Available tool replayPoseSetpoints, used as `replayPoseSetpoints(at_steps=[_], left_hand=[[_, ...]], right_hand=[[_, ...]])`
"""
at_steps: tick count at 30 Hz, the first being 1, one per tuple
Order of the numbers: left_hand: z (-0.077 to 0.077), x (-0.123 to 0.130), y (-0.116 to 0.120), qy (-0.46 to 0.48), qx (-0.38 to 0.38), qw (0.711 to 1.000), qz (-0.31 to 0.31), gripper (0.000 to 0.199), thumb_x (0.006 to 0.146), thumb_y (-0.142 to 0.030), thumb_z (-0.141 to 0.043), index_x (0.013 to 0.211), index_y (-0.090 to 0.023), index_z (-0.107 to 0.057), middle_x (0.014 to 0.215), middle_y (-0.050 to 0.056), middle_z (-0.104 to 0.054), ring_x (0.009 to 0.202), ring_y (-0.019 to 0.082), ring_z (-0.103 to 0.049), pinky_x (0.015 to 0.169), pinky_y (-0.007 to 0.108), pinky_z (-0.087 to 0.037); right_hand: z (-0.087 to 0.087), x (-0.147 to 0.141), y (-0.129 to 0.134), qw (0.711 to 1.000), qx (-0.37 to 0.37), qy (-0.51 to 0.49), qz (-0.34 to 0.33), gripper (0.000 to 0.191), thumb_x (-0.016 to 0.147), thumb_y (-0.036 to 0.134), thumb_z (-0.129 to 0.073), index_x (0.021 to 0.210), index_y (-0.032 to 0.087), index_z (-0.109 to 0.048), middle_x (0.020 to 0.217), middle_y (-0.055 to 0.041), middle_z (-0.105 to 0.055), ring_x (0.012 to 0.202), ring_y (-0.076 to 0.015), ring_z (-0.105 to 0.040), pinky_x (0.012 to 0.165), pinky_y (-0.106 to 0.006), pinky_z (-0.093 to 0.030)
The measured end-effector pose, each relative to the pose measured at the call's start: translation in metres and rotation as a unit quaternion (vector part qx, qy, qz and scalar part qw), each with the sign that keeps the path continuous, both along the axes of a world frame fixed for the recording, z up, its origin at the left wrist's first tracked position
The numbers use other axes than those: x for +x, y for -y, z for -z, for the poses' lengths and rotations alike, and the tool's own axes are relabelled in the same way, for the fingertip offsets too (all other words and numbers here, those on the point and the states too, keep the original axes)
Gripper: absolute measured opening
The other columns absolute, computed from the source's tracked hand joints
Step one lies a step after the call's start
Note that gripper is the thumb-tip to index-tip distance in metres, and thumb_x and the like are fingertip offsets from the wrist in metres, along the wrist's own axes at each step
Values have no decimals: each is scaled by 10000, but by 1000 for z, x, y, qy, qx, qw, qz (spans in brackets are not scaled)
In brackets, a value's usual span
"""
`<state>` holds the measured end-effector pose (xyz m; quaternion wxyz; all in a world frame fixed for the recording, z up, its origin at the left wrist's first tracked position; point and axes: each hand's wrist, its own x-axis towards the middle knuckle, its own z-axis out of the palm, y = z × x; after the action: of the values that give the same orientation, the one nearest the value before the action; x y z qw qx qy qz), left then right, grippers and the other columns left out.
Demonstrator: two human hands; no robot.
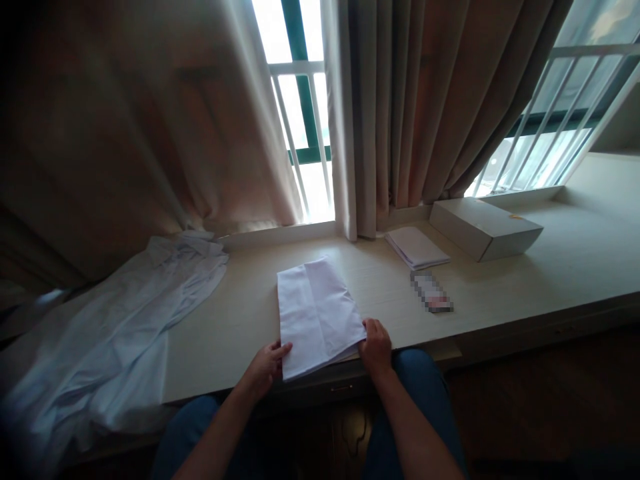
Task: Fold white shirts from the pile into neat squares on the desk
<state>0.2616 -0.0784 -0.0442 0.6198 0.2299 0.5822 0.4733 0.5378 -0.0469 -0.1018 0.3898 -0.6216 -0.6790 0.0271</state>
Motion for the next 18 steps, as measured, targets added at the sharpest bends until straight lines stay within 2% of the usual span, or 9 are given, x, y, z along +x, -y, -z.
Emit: replayPoseSetpoints(at_steps=[6, 9, 12, 15, 18], left_hand=[[14, 3, 9, -75, 12, 995, -57, 250, 690, -103, -714, 935, -128, -671, 738, 65, -712, 786, 243, -689, 713, 310, -535], [23, -2, 6, -161, 28, 984, -77, 256, 688, -140, -726, 934, -133, -658, 855, 97, -724, 831, 239, -680, 732, 295, -522], [30, -13, -3, -264, 28, 961, -72, 347, 700, -225, -729, 1012, -121, -619, 929, 129, -714, 810, 227, -674, 702, 286, -510], [28, -27, -19, -350, 20, 935, -55, 387, 727, -288, -694, 1059, -119, -588, 902, 133, -709, 760, 217, -665, 664, 280, -491], [21, -41, -30, -392, 15, 918, -53, 354, 721, -276, -676, 1027, -117, -595, 878, 131, -699, 767, 219, -653, 669, 276, -472]], right_hand=[[-3, 3, 10, 1000, 1, 20, 22, 269, 736, 31, -440, 924, 194, -544, 912, -47, -548, 850, -177, -517, 741, -251, -386], [-6, 6, 15, 1000, -5, 25, 4, 286, 710, 13, -423, 896, 201, -534, 887, -34, -534, 829, -166, -512, 720, -241, -377], [-8, 7, 20, 999, -7, 30, -26, 293, 697, 16, -427, 900, 202, -528, 864, -26, -524, 801, -163, -510, 717, -243, -377], [-7, 2, 25, 996, -3, 42, -75, 323, 693, 17, -434, 942, 200, -530, 880, -30, -524, 797, -164, -512, 721, -246, -385], [-4, -8, 30, 993, 6, 55, -103, 341, 701, 17, -436, 975, 197, -530, 951, -47, -521, 779, -158, -507, 696, -244, -388]])
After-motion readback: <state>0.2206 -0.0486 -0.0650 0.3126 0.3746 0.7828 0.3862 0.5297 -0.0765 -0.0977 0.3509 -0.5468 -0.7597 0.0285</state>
